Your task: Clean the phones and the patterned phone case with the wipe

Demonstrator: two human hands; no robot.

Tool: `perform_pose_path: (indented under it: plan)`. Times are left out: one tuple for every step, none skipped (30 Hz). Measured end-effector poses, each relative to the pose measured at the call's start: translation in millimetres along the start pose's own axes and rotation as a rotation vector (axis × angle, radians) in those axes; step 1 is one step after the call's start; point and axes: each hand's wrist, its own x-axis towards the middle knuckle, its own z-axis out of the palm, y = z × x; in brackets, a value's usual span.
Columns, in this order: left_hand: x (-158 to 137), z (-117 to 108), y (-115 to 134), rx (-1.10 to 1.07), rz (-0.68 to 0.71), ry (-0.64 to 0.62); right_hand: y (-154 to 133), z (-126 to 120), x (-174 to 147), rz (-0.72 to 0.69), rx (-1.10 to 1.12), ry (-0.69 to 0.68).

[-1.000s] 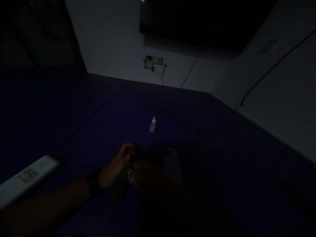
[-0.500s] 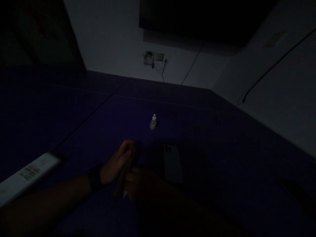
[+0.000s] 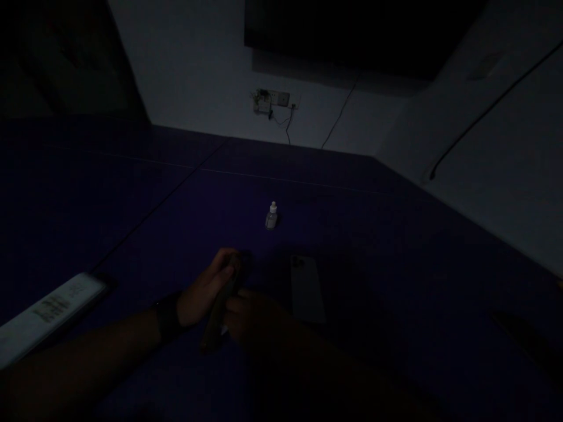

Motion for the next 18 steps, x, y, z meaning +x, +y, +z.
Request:
perform_pose_path:
  plan:
    - [1, 0, 0, -0.001, -0.003, -0.003, 2, 2, 1, 0.049, -0.012, 0.006]
    - [1, -1, 1, -0.003, -0.005, -0.005, 4, 3, 2, 0.083, -0.018, 0.004]
    - [1, -1, 1, -0.005, -0.008, -0.004, 4, 4, 2, 0.088, -0.017, -0.007]
    - [2, -1, 2, -0.008, -0.012, 0.0, 2, 3, 3, 0.068, -0.004, -0.025]
    - [2, -1, 2, -0.014, -0.017, 0.004, 0, 2, 3, 0.027, 0.019, -0.046]
    - [1, -1, 3, -0.021, -0.026, 0.008, -3, 0, 3, -0.025, 0.047, -0.07]
    - [1, -1, 3, -0.032, -0.037, 0.014, -6, -2, 2, -0.066, 0.074, -0.089]
    - [1, 0, 2, -0.045, -0.052, 0.02, -8, -5, 0, -0.092, 0.103, -0.102]
    - [0, 0, 1, -0.063, -0.07, 0.027, -9, -9, -2, -0.1, 0.138, -0.107]
    - [0, 0, 0, -0.085, -0.09, 0.031, -9, -11, -4, -0.099, 0.18, -0.106]
    - [1, 0, -2, -0.112, -0.112, 0.035, -8, -13, -7, -0.085, 0.223, -0.1]
    - [2, 0, -5, -0.143, -0.133, 0.038, -6, -15, -9, -0.072, 0.261, -0.091]
    - [3, 0, -7, -0.176, -0.152, 0.04, -5, -14, -11, -0.06, 0.283, -0.08]
    - [4, -1, -10, -0.209, -0.167, 0.043, -4, -13, -12, -0.032, 0.287, -0.061]
    - [6, -2, -11, -0.242, -0.178, 0.044, -4, -11, -12, -0.033, 0.269, -0.04]
    - [7, -2, -13, -0.274, -0.186, 0.044, -5, -8, -12, 0.002, 0.235, -0.005]
    - [8, -3, -14, -0.308, -0.192, 0.032, -6, -5, -11, 0.017, 0.229, 0.044]
    - [9, -4, -15, -0.342, -0.197, 0.014, -8, -2, -10, 0.009, 0.242, 0.072]
